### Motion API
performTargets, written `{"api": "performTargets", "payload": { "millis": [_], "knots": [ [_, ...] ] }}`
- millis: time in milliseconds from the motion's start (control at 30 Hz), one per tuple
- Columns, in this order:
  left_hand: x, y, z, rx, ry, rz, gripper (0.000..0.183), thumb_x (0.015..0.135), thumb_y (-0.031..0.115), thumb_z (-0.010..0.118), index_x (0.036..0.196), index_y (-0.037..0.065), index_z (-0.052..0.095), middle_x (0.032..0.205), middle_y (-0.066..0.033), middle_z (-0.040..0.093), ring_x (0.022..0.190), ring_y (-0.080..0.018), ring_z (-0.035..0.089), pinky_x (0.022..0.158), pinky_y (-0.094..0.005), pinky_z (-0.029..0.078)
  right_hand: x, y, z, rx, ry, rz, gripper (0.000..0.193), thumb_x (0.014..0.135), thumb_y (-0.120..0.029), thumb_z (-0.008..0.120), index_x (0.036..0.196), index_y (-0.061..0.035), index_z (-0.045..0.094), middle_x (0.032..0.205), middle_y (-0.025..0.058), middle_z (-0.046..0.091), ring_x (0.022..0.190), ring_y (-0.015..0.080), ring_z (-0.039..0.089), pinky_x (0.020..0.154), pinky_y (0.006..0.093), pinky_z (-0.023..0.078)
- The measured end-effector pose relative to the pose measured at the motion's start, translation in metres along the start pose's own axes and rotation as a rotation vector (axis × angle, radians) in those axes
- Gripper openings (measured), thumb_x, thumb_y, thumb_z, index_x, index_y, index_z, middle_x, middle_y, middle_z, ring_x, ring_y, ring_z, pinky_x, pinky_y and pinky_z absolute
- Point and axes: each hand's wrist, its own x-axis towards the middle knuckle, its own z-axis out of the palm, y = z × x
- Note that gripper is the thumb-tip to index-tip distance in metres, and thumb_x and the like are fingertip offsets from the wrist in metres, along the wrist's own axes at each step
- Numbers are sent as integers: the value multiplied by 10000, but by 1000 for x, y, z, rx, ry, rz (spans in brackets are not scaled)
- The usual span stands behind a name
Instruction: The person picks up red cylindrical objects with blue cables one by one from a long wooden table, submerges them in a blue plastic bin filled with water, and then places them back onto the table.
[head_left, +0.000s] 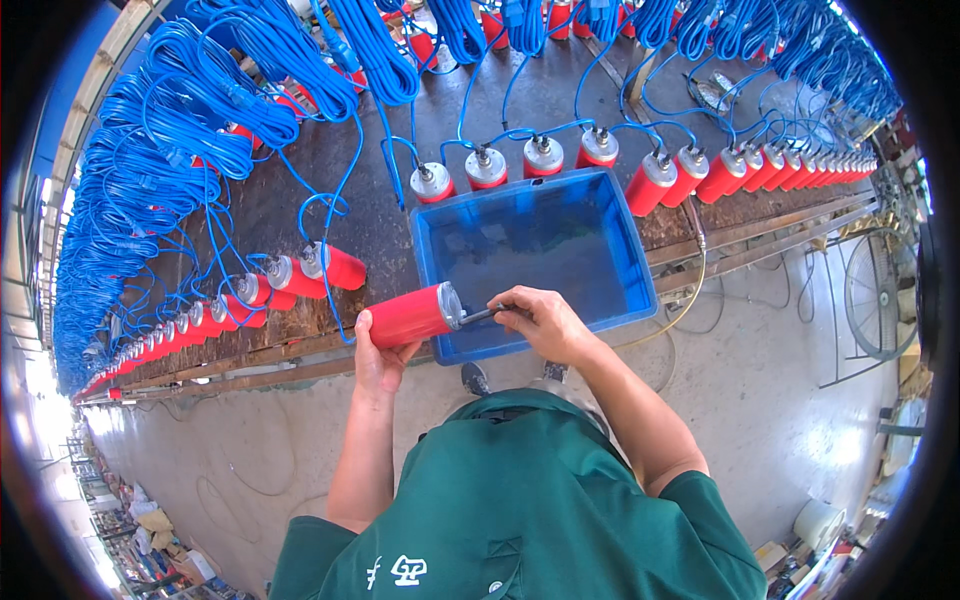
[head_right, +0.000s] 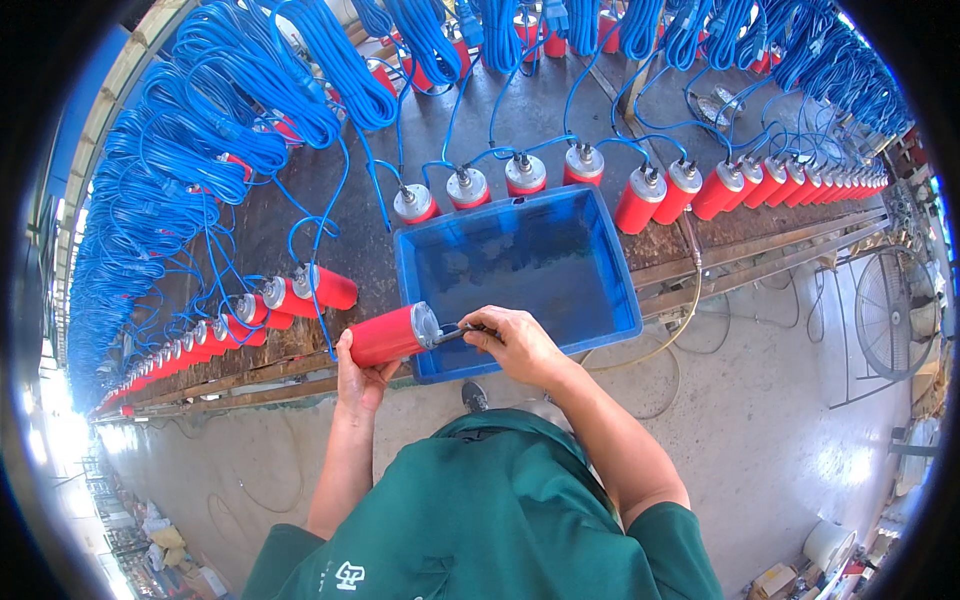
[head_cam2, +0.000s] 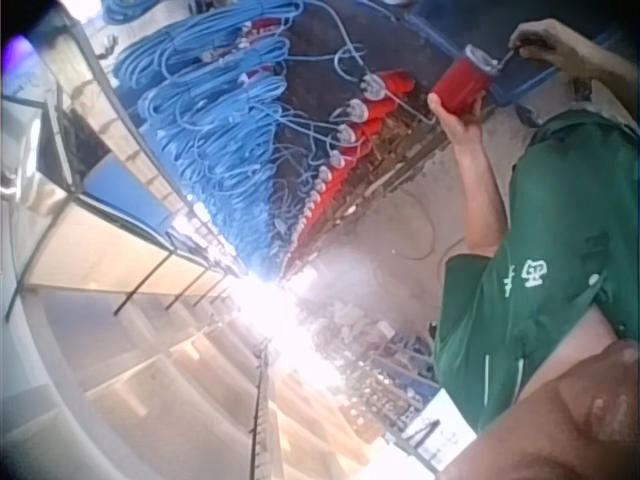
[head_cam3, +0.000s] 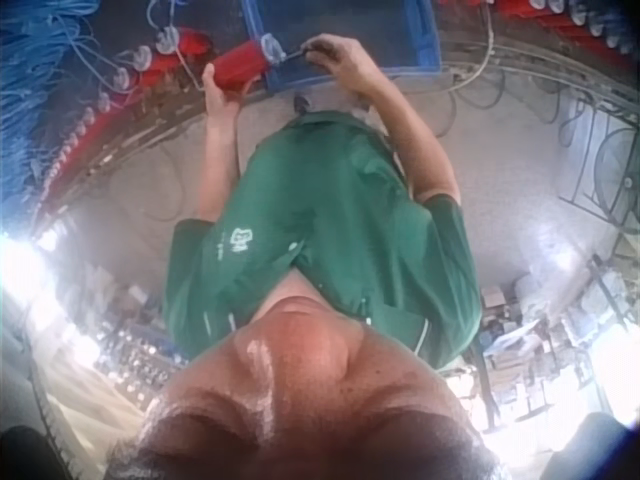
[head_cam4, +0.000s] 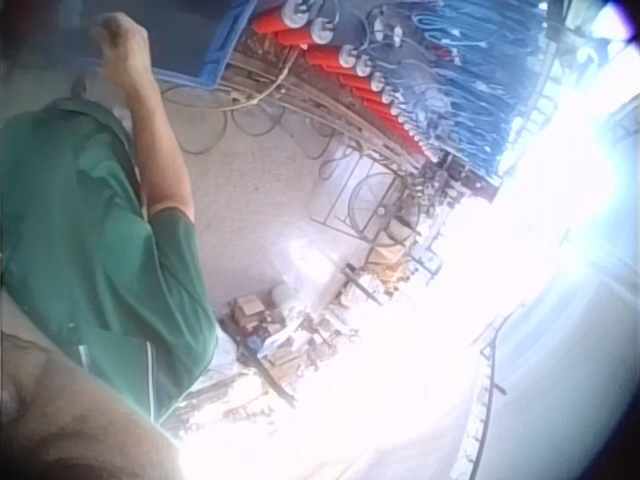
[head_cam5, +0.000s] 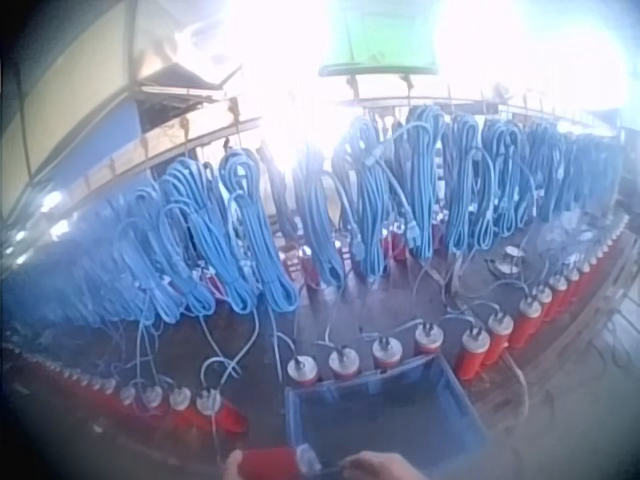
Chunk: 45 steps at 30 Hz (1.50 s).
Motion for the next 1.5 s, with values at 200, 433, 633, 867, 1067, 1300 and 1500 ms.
{"api": "performTargets", "payload": {
  "millis": [200,433,633,867,1067,1300,1500],
  "knots": [
    [-1,0,18,37,-19,64,633,999,647,610,1362,128,588,1320,-125,712,1203,-318,721,1025,-522,611,6,23,-5,250,-15,258,361,1151,-301,531,1281,-4,691,914,90,729,696,128,659,694,309,563],
    [6,0,18,68,-52,80,601,1023,628,581,1346,122,587,1273,-140,731,1144,-323,748,971,-508,645,11,25,-10,473,10,408,438,1174,-358,446,1300,22,622,660,31,573,503,102,500,485,267,401],
    [7,-3,17,45,-9,85,577,1036,613,568,1339,123,582,1271,-146,734,1127,-317,755,952,-502,654,15,10,-20,215,-106,533,543,1158,-474,449,1134,15,686,635,69,595,499,127,537,481,319,406],
    [0,-1,25,70,0,105,589,1038,598,575,1334,90,603,1242,-150,745,1107,-310,760,930,-493,656,17,31,-8,-355,-15,312,515,1137,-402,490,1112,75,681,1002,256,764,1012,460,722,922,558,516],
    [3,-3,18,77,-17,99,595,1015,628,603,1356,142,571,1261,-133,733,1125,-306,753,927,-491,656,11,25,-20,283,-40,536,453,1085,-341,657,1349,9,541,1026,164,742,859,230,742,658,338,549],
    [0,-6,26,52,53,103,636,1005,604,619,1339,63,628,1229,-150,748,1092,-318,755,914,-489,645,16,21,-38,276,-157,485,502,1058,-484,672,1098,17,670,714,29,616,560,97,543,496,273,422],
    [2,-7,24,45,56,125,638,991,621,634,1360,101,598,1251,-136,731,1099,-316,750,895,-487,649,21,25,-20,-2,47,396,575,1081,-544,592,1141,21,678,794,116,718,684,240,713,658,387,574]
  ]
}}
